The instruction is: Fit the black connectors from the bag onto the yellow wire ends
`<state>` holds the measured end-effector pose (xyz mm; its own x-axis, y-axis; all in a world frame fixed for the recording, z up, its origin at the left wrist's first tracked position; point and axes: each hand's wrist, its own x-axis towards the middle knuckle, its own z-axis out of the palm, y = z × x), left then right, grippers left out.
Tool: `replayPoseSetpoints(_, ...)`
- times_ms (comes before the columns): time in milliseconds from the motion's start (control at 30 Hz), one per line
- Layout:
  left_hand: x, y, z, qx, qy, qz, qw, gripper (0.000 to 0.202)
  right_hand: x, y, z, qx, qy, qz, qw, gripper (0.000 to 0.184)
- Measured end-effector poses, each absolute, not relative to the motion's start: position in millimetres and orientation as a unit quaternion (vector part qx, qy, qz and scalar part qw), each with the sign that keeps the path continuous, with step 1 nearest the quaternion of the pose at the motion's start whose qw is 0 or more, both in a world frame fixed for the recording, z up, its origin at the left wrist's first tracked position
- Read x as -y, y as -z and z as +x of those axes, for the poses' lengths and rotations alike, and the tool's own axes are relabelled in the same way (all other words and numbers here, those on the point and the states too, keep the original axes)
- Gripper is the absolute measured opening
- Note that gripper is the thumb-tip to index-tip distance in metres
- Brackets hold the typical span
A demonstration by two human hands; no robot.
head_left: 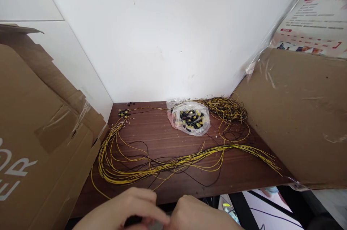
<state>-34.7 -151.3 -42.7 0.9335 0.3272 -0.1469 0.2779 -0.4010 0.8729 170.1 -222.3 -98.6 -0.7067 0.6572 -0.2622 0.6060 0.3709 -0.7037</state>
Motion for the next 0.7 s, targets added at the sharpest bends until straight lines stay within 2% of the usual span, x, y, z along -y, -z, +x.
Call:
replayPoseSetpoints(100, 143.2, 47.1, -44.6, -0.233, -0.129, 0.782, 0.563, 0.027, 224.3, 97.0, 179.0, 0.816, -0.446, -0.364, 0.051, 0.021)
replayPoseSetpoints(267, 143.8, 64.3, -57.8, -0.238, -0.36, 0.59, 0.682, 0.026, 233.2, 80.3, 202.7, 0.729, -0.507, -0.424, 0.177, 0.032)
replayPoseSetpoints(400, 144.5, 68.3, -59.9, -0.314, -0.458, 0.421, 0.717, 0.029, 238.2, 70.7, 222.2, 0.685, -0.49, -0.48, 0.246, 0.036)
replayPoseSetpoints(467, 145.3, 69.1, -60.7, -0.294, -0.483, 0.379, 0.733, 0.029, 241.3, 73.1, 229.9, 0.688, -0.49, -0.47, 0.256, 0.04)
replayPoseSetpoints(567, 145.1, 72.1, -62.1, -0.225, -0.475, 0.383, 0.76, 0.028, 247.5, 87.2, 234.1, 0.723, -0.496, -0.436, 0.204, 0.038)
replayPoseSetpoints(700, 130.5, 73.5, -57.5, -0.116, -0.417, 0.494, 0.754, 0.027, 252.8, 121.0, 213.5, 0.81, -0.416, -0.41, 0.05, 0.021)
